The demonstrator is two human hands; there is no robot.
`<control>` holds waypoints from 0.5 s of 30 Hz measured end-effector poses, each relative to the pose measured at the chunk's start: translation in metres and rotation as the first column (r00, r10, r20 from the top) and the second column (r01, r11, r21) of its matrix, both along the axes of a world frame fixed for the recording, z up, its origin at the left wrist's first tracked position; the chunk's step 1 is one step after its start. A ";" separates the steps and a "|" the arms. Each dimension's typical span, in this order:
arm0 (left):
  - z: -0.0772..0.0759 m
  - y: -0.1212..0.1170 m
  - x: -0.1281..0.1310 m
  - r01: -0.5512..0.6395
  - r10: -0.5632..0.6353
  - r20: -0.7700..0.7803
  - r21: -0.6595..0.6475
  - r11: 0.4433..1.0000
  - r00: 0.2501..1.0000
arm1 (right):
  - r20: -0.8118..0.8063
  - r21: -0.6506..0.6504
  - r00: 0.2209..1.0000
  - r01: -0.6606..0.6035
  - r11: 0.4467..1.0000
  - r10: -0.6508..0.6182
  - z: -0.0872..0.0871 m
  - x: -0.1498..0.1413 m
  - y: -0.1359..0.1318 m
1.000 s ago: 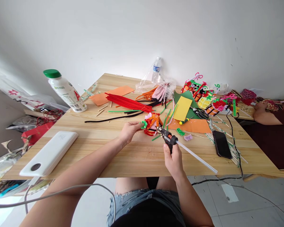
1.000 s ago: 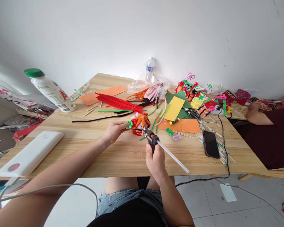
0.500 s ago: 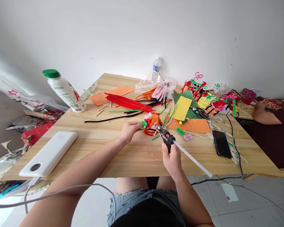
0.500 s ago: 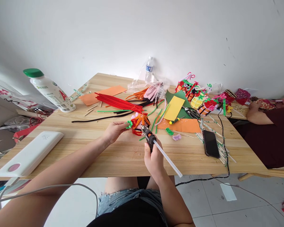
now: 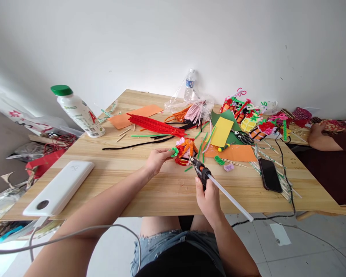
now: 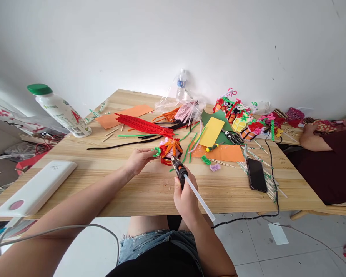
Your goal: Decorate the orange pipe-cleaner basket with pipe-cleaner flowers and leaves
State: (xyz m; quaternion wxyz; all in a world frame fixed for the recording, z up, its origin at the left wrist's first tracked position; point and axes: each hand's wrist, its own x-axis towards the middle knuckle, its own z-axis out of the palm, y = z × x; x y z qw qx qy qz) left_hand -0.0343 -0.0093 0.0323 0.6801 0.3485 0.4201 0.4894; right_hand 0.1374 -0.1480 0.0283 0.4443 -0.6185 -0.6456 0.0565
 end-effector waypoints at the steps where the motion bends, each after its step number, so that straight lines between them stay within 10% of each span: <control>1: 0.000 0.000 0.000 -0.004 0.004 -0.002 -0.002 1.000 1.000 | -0.022 -0.008 1.000 -0.004 1.000 0.004 0.001 0.001 -0.001; 6: 0.000 0.000 -0.001 -0.015 0.015 -0.020 -0.013 1.000 1.000 | -0.308 -0.169 0.949 -0.127 0.977 0.070 0.007 0.008 -0.010; 10: 0.001 -0.001 -0.002 -0.017 0.017 -0.002 -0.029 0.999 1.000 | -0.690 -0.207 0.717 -0.324 0.923 0.098 0.007 0.029 -0.019; 15: 0.001 0.000 -0.002 -0.028 0.028 0.012 -0.027 0.999 1.000 | -0.812 -0.146 0.558 0.093 0.985 -0.173 0.019 0.107 -0.001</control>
